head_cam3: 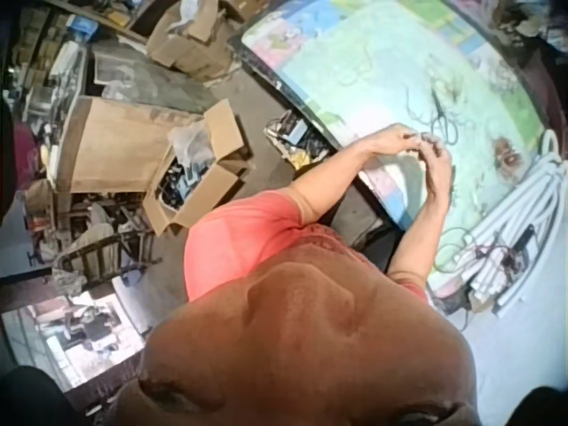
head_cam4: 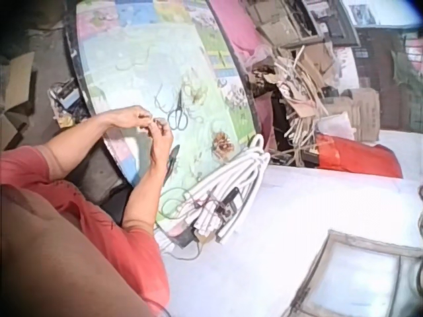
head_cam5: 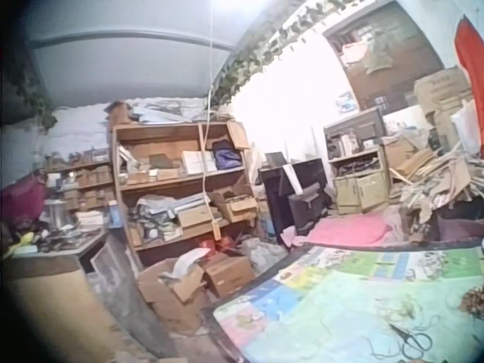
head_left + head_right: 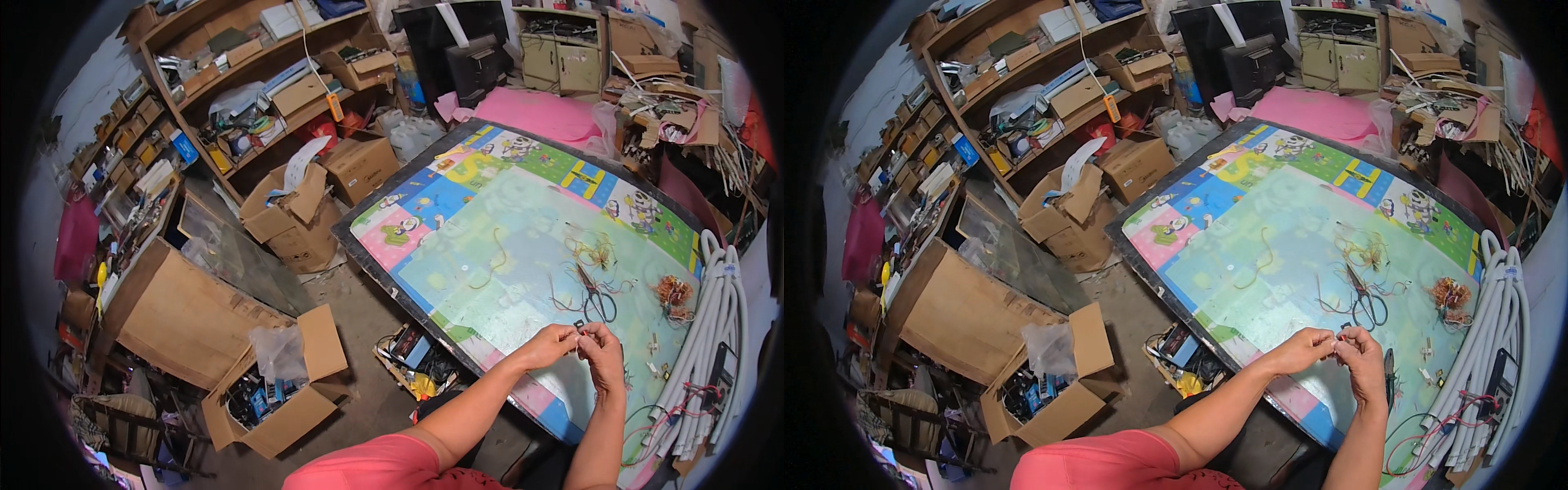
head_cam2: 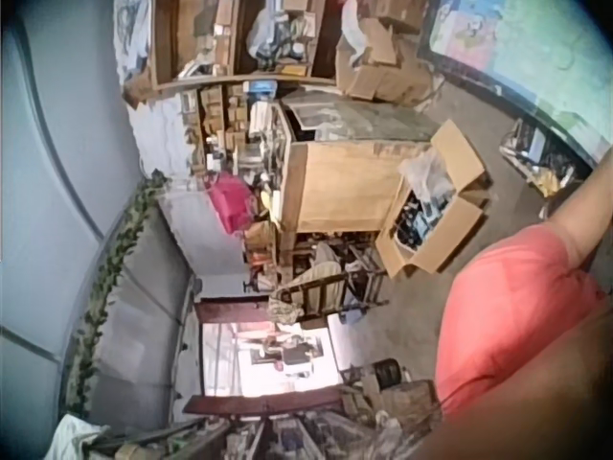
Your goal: The person twists copper wires together by hand and inserts them into a small black plastic housing. They then use scissors to trim the wire ends and pliers to adjust the connection.
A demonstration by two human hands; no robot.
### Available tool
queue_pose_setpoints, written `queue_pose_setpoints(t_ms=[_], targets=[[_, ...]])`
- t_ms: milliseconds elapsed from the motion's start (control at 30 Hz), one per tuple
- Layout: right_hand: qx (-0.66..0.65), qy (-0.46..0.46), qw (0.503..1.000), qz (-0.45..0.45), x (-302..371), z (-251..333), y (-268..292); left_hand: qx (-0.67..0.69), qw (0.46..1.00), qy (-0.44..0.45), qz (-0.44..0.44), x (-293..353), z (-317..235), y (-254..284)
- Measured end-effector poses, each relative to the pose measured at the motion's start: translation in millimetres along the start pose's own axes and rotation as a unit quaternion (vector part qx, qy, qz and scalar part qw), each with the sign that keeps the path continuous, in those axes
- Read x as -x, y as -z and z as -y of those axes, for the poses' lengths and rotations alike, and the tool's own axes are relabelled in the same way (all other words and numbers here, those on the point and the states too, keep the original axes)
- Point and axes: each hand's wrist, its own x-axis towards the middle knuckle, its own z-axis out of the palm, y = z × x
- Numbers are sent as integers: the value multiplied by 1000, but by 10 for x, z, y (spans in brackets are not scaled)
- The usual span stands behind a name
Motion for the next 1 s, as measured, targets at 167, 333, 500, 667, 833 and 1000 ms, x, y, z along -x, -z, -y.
queue_pose_setpoints(t_ms=[167,333,500,667,833,1000], targets=[[-97,-21,993,-58,-43,-72,-44,-26,999,-3,20,-43,120,-7],[-27,-48,993,-105,-110,-203,97,-148,987,-23,-60,-12,16,-66],[35,-51,995,-75,-42,-79,-17,-176,980,-33,-86,11,-4,-33],[164,40,986,-2,-99,-161,160,-179,982,-25,-63,29,-38,43],[-15,-28,995,-96,-116,-183,110,-125,990,-53,-32,53,-41,70],[21,-86,994,-66,-113,-190,204,-76,996,-34,-43,48,-78,77]])
